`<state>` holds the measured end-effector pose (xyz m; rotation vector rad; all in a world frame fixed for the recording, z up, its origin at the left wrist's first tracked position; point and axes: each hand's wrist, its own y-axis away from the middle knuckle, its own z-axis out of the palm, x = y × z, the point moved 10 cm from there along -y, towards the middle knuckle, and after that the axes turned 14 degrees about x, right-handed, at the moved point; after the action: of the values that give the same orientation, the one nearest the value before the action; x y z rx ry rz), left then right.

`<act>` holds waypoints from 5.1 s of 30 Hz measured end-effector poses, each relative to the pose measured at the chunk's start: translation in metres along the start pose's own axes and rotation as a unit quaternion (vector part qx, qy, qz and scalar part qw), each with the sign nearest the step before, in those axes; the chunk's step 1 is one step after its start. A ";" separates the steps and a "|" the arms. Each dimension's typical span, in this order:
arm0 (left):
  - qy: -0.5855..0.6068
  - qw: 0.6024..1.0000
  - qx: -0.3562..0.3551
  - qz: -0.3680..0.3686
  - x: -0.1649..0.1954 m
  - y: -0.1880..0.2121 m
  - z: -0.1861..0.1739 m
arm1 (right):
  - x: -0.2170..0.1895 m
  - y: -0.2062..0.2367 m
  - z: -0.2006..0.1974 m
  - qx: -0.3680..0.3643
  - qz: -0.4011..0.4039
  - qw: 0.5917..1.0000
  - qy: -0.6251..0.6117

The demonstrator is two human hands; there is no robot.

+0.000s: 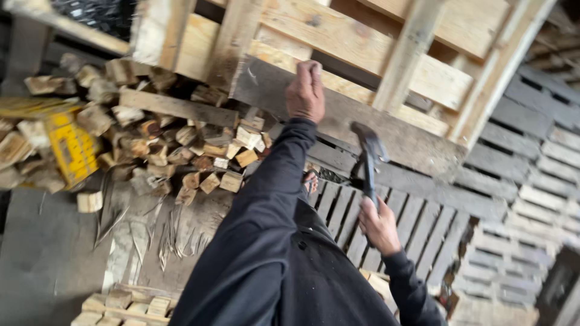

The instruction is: The person assembles a wooden pallet by nailing planks and small wooden blocks to a pallet frame using a hammer and nails. They repeatedly pick up nails, position planks and blocks, and hammer them into place. The person also moves loose wood pieces aside during the process.

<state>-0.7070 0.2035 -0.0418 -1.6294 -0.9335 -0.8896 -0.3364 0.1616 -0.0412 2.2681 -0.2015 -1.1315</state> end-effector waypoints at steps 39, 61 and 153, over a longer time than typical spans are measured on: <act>-0.161 0.930 -0.299 -0.143 -0.174 -0.079 -0.121 | -0.114 -0.053 0.014 0.218 -0.521 0.672 0.479; -0.349 0.656 -0.567 0.354 -0.104 -0.102 -0.066 | -0.179 -0.137 0.032 0.249 -0.378 0.855 0.252; -0.073 0.893 -0.322 0.307 -0.135 -0.064 -0.134 | -0.129 -0.083 0.336 0.312 -0.711 0.220 0.591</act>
<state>-0.8362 0.0653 -0.1079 -2.3975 -0.1486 -0.6550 -0.6856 0.1314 -0.1566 2.6925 2.9056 1.0341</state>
